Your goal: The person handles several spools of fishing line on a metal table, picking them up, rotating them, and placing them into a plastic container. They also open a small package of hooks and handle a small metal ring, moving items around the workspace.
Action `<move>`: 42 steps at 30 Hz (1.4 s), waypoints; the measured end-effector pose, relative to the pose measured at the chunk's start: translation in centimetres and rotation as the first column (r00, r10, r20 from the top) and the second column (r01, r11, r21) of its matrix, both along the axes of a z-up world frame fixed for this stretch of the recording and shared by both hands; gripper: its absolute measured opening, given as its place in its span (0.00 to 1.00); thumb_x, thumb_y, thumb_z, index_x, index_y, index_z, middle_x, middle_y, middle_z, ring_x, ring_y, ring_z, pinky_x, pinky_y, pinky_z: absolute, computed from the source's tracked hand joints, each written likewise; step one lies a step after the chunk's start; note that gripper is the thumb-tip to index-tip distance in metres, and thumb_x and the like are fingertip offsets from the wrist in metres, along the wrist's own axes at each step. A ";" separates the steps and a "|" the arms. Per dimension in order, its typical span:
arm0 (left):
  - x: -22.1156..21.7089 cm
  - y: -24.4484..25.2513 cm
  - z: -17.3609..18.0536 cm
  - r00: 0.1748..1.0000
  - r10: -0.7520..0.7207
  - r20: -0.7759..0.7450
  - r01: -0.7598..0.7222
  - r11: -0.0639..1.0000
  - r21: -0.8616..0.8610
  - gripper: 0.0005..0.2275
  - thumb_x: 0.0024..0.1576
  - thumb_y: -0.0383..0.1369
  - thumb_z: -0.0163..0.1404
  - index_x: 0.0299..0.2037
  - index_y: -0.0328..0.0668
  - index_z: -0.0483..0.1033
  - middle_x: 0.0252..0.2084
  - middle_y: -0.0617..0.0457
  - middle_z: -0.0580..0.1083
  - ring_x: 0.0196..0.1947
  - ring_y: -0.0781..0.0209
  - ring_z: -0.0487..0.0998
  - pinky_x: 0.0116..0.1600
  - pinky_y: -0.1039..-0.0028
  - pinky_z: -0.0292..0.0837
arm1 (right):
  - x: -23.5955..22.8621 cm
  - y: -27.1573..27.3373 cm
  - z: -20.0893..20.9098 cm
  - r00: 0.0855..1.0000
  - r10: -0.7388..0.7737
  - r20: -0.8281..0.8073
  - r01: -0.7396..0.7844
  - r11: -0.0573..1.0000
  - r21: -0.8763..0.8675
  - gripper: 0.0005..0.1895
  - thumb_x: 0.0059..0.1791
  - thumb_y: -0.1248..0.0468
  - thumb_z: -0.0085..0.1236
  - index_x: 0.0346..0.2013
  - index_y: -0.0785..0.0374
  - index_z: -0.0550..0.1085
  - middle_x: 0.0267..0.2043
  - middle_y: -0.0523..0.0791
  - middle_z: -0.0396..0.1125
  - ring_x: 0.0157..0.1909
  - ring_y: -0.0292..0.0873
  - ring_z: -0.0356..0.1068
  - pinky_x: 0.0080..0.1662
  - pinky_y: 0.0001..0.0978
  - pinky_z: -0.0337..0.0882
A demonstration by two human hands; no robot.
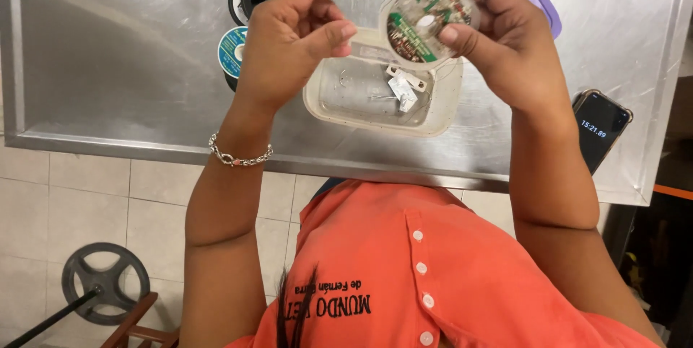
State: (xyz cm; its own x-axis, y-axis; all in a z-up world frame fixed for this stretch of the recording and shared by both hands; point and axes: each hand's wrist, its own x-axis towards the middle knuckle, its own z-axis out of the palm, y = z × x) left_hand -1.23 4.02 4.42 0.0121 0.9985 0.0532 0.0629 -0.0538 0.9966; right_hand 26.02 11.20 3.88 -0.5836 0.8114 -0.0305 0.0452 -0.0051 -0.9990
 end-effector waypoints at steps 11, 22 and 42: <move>3.8 -1.6 0.2 0.995 0.085 0.042 -0.085 0.996 -0.006 0.17 0.57 0.33 0.61 0.55 0.41 0.74 0.45 0.53 0.75 0.45 0.67 0.78 0.50 0.81 0.83 | 1.4 1.1 -2.3 0.924 -0.245 -0.294 0.187 0.959 -0.213 0.21 0.50 0.57 0.67 0.52 0.59 0.69 0.43 0.43 0.71 0.35 0.37 0.71 0.36 0.23 0.77; 4.3 -0.6 -1.7 0.980 0.153 0.128 -0.166 0.981 0.098 0.12 0.58 0.25 0.60 0.51 0.40 0.76 0.43 0.53 0.81 0.44 0.67 0.82 0.52 0.78 0.83 | 1.0 0.1 -3.4 0.980 -0.129 -0.155 0.138 0.989 0.051 0.22 0.53 0.62 0.62 0.60 0.56 0.67 0.48 0.41 0.69 0.44 0.31 0.65 0.41 0.21 0.68; 2.4 -2.9 0.0 0.797 0.465 -0.384 -0.049 0.684 0.727 0.14 0.60 0.13 0.59 0.53 0.35 0.76 0.50 0.45 0.78 0.54 0.48 0.81 0.63 0.62 0.81 | -0.8 -2.3 4.3 0.901 -0.284 0.328 -0.169 0.467 0.868 0.29 0.54 0.55 0.73 0.64 0.64 0.73 0.53 0.50 0.69 0.46 0.50 0.69 0.43 0.40 0.71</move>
State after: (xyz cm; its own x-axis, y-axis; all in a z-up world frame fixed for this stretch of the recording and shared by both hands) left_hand 1.18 1.09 4.45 -0.0068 0.6592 0.7519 0.6521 -0.5671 0.5031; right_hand 25.24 8.93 8.15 -0.6511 0.5697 0.5015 0.4404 0.8217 -0.3616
